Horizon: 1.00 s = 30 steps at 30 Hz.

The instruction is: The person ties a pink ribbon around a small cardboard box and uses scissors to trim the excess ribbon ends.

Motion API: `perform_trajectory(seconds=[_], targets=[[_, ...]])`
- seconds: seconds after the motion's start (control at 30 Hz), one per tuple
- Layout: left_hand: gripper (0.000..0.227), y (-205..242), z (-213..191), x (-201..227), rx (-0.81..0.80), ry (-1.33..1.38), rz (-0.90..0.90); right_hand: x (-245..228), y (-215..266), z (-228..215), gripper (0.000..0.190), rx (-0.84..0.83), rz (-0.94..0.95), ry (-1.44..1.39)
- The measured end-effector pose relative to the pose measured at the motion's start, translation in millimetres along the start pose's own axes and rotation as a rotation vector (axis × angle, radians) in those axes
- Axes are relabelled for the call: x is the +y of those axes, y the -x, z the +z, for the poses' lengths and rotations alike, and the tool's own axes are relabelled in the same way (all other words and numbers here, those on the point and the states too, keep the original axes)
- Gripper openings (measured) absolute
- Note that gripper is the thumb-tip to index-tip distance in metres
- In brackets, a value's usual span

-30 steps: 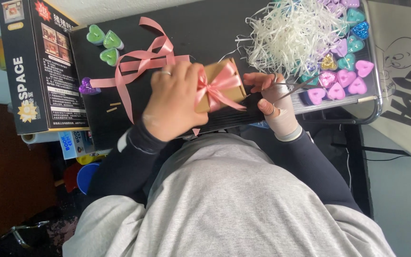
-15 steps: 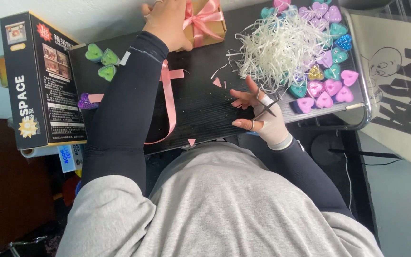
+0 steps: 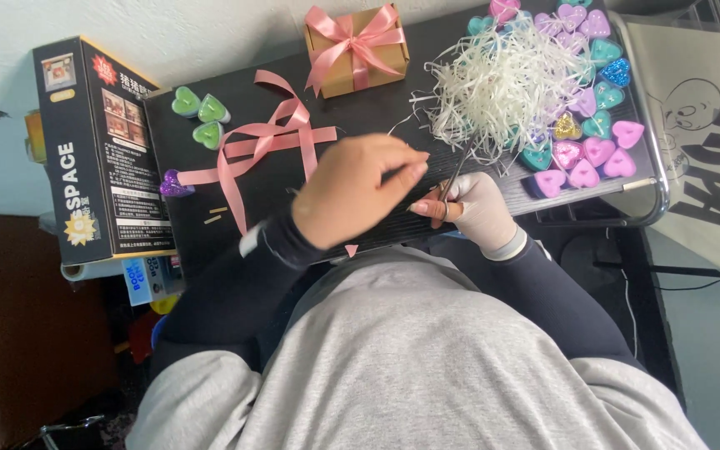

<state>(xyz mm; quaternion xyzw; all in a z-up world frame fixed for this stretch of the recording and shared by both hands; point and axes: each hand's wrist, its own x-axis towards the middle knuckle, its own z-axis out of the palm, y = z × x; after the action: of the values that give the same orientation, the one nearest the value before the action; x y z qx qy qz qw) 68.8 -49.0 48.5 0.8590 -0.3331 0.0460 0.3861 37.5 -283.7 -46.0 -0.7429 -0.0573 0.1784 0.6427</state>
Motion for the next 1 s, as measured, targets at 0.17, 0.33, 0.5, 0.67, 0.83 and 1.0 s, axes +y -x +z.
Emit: perform_trajectory(seconds=[0.17, 0.33, 0.5, 0.67, 0.83, 1.0], targets=[[0.03, 37.3, 17.0, 37.5, 0.053, 0.266, -0.318, -18.6, -2.2, 16.4, 0.028, -0.147, 0.209, 0.038], [0.015, 71.5, 37.5, 3.7, 0.138, 0.359, -0.256, -60.1, -4.4, 44.6, 0.024, -0.305, 0.267, 0.13], [0.014, 93.5, 52.2, -17.4, 0.044, 0.756, -0.544, -45.8, -13.2, 54.8, 0.022, -0.439, 0.284, 0.042], [0.011, 94.8, 43.4, -14.3, 0.009, 0.63, -0.428, -45.7, -10.0, 61.2, 0.029, -0.429, 0.027, 0.227], [0.012, 90.4, 32.6, -2.0, -0.01, 0.503, -0.389, -19.2, -9.0, 55.8, 0.028, -0.452, -0.157, 0.106], [0.015, 89.3, 39.7, -8.1, -0.088, 0.521, -0.215, 8.6, -15.7, 46.5, 0.029, -0.686, 0.065, -0.196]])
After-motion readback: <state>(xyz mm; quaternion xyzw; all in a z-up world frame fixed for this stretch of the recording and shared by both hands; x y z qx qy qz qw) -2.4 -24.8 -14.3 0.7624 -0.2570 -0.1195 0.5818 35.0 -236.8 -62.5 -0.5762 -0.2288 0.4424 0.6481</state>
